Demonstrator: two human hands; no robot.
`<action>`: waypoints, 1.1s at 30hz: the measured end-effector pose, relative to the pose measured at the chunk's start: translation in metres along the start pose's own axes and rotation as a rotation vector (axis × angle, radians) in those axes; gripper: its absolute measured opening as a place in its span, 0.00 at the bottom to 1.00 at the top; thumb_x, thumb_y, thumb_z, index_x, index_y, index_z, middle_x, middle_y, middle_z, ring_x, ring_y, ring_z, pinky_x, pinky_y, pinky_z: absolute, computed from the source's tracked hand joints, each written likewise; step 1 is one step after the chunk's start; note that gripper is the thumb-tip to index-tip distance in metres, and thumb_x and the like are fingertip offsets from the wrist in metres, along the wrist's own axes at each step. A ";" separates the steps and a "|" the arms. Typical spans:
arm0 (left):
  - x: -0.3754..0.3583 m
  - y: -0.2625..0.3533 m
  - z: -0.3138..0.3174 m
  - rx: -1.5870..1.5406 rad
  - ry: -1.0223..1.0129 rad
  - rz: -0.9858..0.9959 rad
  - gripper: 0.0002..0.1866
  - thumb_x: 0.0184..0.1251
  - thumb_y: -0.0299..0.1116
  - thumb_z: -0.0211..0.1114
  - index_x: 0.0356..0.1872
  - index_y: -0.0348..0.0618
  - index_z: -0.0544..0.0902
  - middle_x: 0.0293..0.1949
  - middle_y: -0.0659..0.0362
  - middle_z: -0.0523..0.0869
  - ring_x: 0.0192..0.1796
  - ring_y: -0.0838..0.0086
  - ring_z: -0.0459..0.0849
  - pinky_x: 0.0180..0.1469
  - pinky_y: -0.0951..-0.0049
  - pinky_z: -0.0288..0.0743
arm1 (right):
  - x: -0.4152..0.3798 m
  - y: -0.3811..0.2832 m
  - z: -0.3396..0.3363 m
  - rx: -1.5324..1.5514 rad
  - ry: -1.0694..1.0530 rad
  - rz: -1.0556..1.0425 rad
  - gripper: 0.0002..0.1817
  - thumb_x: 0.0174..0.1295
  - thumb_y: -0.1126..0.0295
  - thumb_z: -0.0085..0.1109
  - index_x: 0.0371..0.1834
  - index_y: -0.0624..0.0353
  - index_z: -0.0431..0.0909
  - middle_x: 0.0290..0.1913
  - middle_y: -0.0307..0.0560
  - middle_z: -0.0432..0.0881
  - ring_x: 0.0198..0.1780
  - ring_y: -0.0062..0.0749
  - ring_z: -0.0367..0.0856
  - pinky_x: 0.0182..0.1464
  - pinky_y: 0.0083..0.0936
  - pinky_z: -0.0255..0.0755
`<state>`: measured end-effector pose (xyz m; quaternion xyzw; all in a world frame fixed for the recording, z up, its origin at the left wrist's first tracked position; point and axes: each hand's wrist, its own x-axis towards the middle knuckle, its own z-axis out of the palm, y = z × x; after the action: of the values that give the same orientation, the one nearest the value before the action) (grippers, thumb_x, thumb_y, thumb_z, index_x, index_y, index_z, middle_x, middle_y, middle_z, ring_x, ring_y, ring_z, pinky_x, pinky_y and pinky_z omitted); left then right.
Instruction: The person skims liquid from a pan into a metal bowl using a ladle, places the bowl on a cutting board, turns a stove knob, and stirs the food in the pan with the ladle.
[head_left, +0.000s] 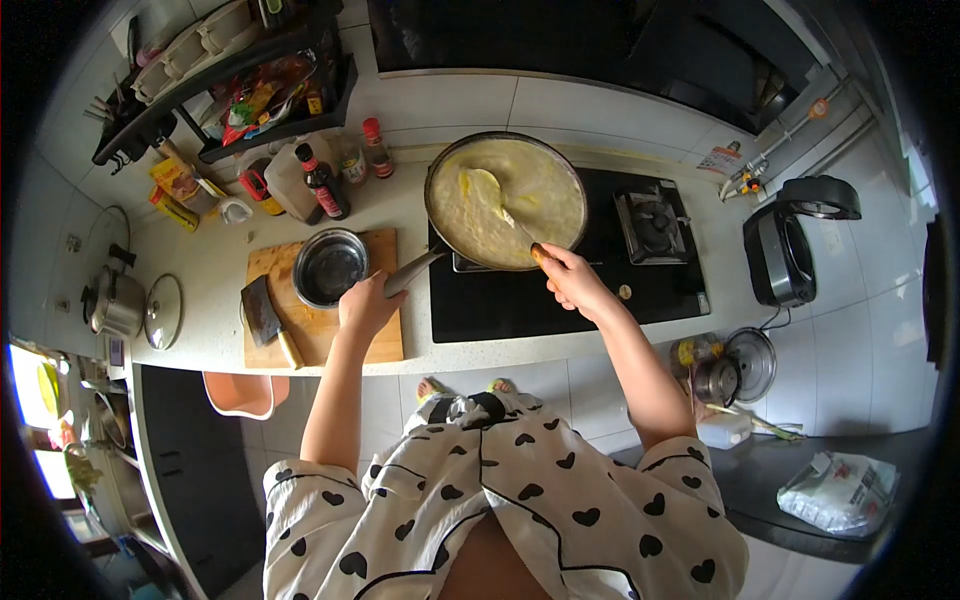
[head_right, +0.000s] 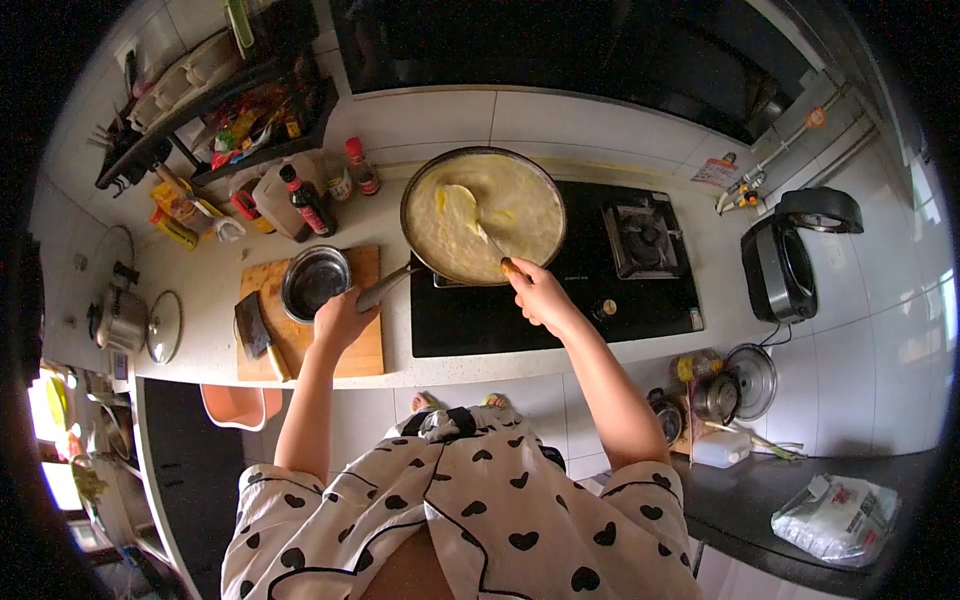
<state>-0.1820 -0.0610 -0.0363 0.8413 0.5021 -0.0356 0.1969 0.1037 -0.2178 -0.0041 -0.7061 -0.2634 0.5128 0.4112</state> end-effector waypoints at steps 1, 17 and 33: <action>0.000 0.000 0.000 0.001 -0.001 -0.001 0.24 0.57 0.53 0.62 0.48 0.47 0.79 0.39 0.51 0.85 0.44 0.56 0.83 0.44 0.60 0.76 | -0.001 0.000 0.001 0.054 -0.019 0.019 0.25 0.70 0.62 0.46 0.69 0.53 0.59 0.20 0.34 0.65 0.15 0.13 0.59 0.13 0.13 0.50; -0.002 0.002 -0.003 -0.003 0.000 -0.013 0.23 0.56 0.52 0.63 0.49 0.49 0.79 0.40 0.52 0.86 0.44 0.58 0.84 0.45 0.61 0.76 | -0.020 0.013 -0.013 0.728 -0.289 0.207 0.10 0.70 0.60 0.47 0.51 0.48 0.68 0.25 0.35 0.67 0.14 0.06 0.53 0.13 0.07 0.47; -0.001 0.000 -0.001 -0.016 0.004 -0.006 0.23 0.57 0.52 0.63 0.48 0.48 0.79 0.40 0.52 0.85 0.45 0.58 0.83 0.46 0.61 0.76 | -0.038 0.010 -0.041 0.470 0.044 -0.036 0.23 0.68 0.64 0.51 0.66 0.50 0.64 0.26 0.41 0.71 0.15 0.12 0.59 0.14 0.09 0.54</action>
<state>-0.1824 -0.0612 -0.0351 0.8383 0.5052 -0.0305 0.2024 0.1291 -0.2660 0.0122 -0.5971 -0.1402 0.5369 0.5793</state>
